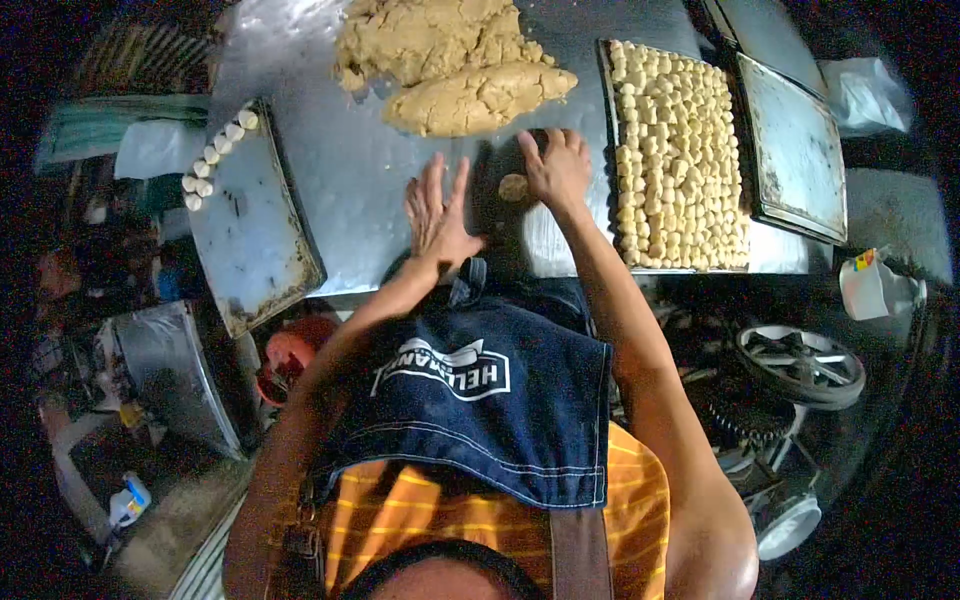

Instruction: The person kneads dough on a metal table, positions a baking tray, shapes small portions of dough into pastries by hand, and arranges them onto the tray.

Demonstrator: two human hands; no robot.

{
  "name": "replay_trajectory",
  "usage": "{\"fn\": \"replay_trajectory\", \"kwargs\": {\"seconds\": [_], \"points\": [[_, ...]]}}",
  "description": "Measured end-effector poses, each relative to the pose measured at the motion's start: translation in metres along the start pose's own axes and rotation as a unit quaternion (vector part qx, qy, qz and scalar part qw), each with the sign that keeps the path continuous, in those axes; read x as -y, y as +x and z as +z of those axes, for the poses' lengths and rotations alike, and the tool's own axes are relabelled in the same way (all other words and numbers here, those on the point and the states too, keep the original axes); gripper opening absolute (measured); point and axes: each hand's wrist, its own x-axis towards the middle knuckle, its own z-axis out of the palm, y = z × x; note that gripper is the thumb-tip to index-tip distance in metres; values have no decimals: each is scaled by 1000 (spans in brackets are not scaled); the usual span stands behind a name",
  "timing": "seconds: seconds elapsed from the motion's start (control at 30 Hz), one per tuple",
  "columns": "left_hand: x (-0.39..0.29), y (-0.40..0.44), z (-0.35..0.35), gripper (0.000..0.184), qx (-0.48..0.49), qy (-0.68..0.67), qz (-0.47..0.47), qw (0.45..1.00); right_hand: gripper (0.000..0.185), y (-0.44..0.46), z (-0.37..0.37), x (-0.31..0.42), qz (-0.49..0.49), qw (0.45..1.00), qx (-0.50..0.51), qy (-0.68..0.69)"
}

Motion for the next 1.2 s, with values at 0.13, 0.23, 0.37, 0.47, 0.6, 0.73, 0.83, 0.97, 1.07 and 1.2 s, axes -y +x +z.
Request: {"fn": "replay_trajectory", "kwargs": {"seconds": [0.13, 0.23, 0.37, 0.47, 0.6, 0.73, 0.83, 0.97, 1.07, 1.2], "points": [[52, 39, 13, 139, -18, -5, -29, 999, 72, 2, 56, 22, -25, 988, -91, -124], [81, 85, 0, 140, -55, -37, -56, 996, 78, 7, 63, 33, -41, 976, -117, -181], [109, 109, -7, 141, -46, -69, -79, 993, 84, 4, 65, 42, -15, 972, -103, -209], [109, 97, -5, 147, -68, -136, -84, 985, 81, 13, 67, 47, -52, 972, -108, -203], [57, 36, -12, 152, 0, -168, -76, 983, 76, 14, 54, 31, -65, 990, -104, -70], [29, 26, 8, 151, 92, -43, -61, 993, 56, 26, 62, -45, -262, 959, -22, 106], [29, 36, 8, 148, 80, 53, -57, 994, 44, -32, 25, -18, -206, 977, -46, -26], [68, 22, -7, 147, -26, 41, -121, 991, 40, -57, -4, -8, -190, 982, 3, 12], [76, 24, -3, 146, -50, 45, -168, 983, 38, -61, -5, -14, -195, 979, 25, 59], [97, 60, 5, 146, -25, 25, -252, 967, 34, -64, 1, -19, -282, 955, -43, 87]]}}
